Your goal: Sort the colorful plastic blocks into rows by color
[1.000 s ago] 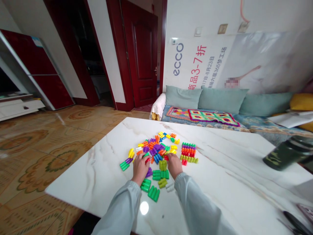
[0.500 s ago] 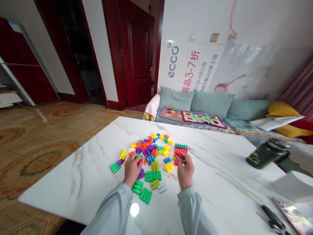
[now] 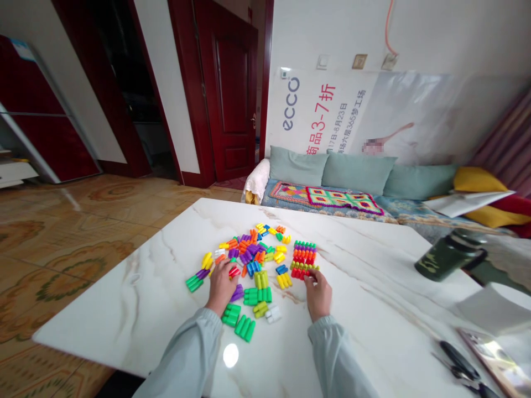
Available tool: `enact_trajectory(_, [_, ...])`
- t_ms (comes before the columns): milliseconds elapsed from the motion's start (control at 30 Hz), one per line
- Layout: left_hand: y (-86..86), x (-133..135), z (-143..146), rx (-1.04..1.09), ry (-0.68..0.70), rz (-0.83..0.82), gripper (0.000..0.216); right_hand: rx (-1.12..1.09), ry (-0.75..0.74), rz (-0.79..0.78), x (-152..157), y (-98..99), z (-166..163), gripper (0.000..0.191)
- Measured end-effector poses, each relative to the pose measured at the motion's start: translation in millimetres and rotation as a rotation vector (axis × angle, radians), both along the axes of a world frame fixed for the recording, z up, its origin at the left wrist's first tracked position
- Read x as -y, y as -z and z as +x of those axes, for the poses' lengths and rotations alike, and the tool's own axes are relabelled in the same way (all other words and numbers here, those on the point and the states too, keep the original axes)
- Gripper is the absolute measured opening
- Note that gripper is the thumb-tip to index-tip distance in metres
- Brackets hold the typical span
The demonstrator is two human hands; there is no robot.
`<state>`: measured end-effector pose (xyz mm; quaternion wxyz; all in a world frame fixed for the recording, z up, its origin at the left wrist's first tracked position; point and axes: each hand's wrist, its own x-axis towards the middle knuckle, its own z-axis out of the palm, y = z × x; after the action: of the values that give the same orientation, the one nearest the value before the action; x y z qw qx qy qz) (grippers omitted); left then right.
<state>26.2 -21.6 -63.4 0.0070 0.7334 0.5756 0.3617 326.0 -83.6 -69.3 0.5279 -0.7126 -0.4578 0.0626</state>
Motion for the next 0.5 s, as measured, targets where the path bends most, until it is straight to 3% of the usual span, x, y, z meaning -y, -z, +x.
enact_trajectory(300, [0.7,2.8,1.8,-0.006,-0.012,0.014,0.023,0.014,0.052,0.135,21.7,-5.6,-20.6,0.034])
enact_trajectory(500, [-16.7,8.5,3.5,-0.073,-0.005,0.06,0.026,0.11,-0.255,0.146,39.4,-8.3,-56.5,0.022])
